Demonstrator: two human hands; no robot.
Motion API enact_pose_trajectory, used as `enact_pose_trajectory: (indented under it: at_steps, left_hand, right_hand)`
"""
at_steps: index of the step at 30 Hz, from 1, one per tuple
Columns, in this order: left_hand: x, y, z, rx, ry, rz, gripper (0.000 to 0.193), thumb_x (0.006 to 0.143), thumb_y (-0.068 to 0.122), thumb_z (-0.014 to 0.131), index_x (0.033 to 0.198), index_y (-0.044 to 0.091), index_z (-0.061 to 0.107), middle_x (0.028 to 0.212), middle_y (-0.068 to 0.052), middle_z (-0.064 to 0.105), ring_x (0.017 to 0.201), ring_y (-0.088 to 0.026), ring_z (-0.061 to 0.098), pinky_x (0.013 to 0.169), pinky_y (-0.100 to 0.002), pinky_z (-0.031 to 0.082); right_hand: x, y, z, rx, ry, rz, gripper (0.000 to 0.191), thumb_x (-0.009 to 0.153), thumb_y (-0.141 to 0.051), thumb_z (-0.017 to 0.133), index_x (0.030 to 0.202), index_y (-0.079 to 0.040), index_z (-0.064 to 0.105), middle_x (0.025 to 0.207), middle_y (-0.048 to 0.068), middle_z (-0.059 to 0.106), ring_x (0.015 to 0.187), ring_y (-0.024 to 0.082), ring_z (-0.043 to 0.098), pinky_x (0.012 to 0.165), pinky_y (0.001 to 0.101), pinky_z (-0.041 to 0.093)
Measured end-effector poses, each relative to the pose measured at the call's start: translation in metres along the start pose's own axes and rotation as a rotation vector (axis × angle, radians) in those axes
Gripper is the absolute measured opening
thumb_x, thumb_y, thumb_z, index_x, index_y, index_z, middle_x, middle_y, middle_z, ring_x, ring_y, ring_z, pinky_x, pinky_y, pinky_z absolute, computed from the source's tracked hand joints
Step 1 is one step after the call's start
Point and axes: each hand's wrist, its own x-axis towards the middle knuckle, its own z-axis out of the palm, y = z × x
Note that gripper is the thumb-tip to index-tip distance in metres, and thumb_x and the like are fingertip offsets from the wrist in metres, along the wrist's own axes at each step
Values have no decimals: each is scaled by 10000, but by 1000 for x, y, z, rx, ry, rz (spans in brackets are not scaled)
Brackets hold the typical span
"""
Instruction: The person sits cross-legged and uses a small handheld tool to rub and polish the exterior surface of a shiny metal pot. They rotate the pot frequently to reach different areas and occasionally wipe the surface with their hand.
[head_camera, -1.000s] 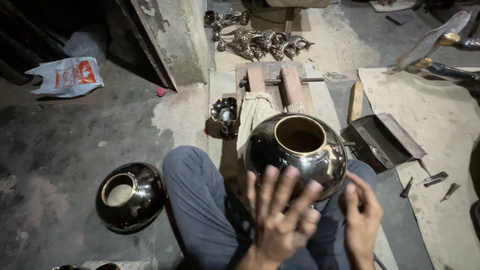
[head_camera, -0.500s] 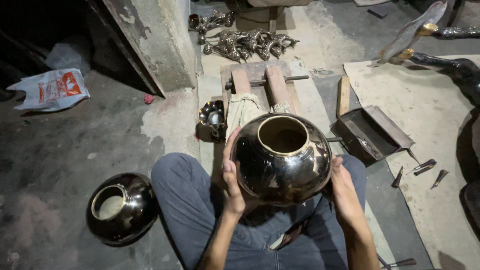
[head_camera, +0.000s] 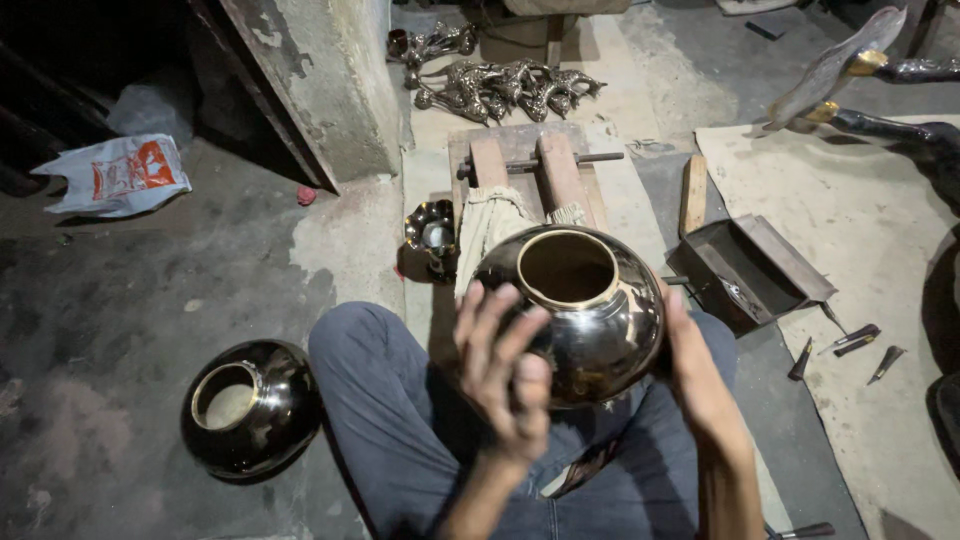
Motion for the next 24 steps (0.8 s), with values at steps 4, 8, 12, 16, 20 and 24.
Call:
enact_pose_trajectory:
  at_steps: [4,8,12,16,20,24]
  left_hand:
    - [25,-39,-12,-461,-104,-131,688,1075,590,287,1398,61,585,1604,-151,488,1532,-344,423,1302,-507,291]
    - [34,-44,-23,-323,-170,-272,662,1087,493,237,1468,41,534,1563,-166,521,1487,-332,474,1262,-508,346]
    - [16,-11,-22,141,-144,52,571,1145,418,218,1479,115,567,1595,-129,535,1557,-346,457,1278,-560,338]
    - [-10,29,-10,276,-120,95,466,1133,378,343,1430,155,623,1597,-140,498,1582,-418,346,1323,-611,266]
    - [-14,32,-2,242,-55,61,468,1113,387,363,1390,162,665,1588,-118,499,1581,-390,323,1336,-612,183]
    - [5,2,0,-56,55,9,553,1133,435,291,1407,98,633,1580,-101,532,1585,-341,373,1365,-540,261]
  right_hand:
    - [-40,33,3,-197,131,-47,736,1070,-585,293,1602,-77,297,1409,276,469,1265,333,447,1045,471,353]
    - [-44,48,5,-222,241,123,733,1055,-614,294,1624,-154,249,1170,385,495,994,464,496,856,586,431]
    - [-20,25,-2,-44,155,16,915,922,-735,223,1547,-84,374,1466,169,567,1280,252,608,1062,427,483]
    - [13,9,2,66,17,-30,866,975,-689,264,1517,-36,439,1496,152,548,1349,227,543,1101,407,442]
    - [11,17,3,41,67,-11,762,1034,-607,306,1476,-28,530,1398,161,633,1227,223,596,1049,378,465]
    - [-21,34,14,-100,254,-153,665,1081,-517,343,1470,-10,528,1317,141,638,1150,197,595,941,338,491]
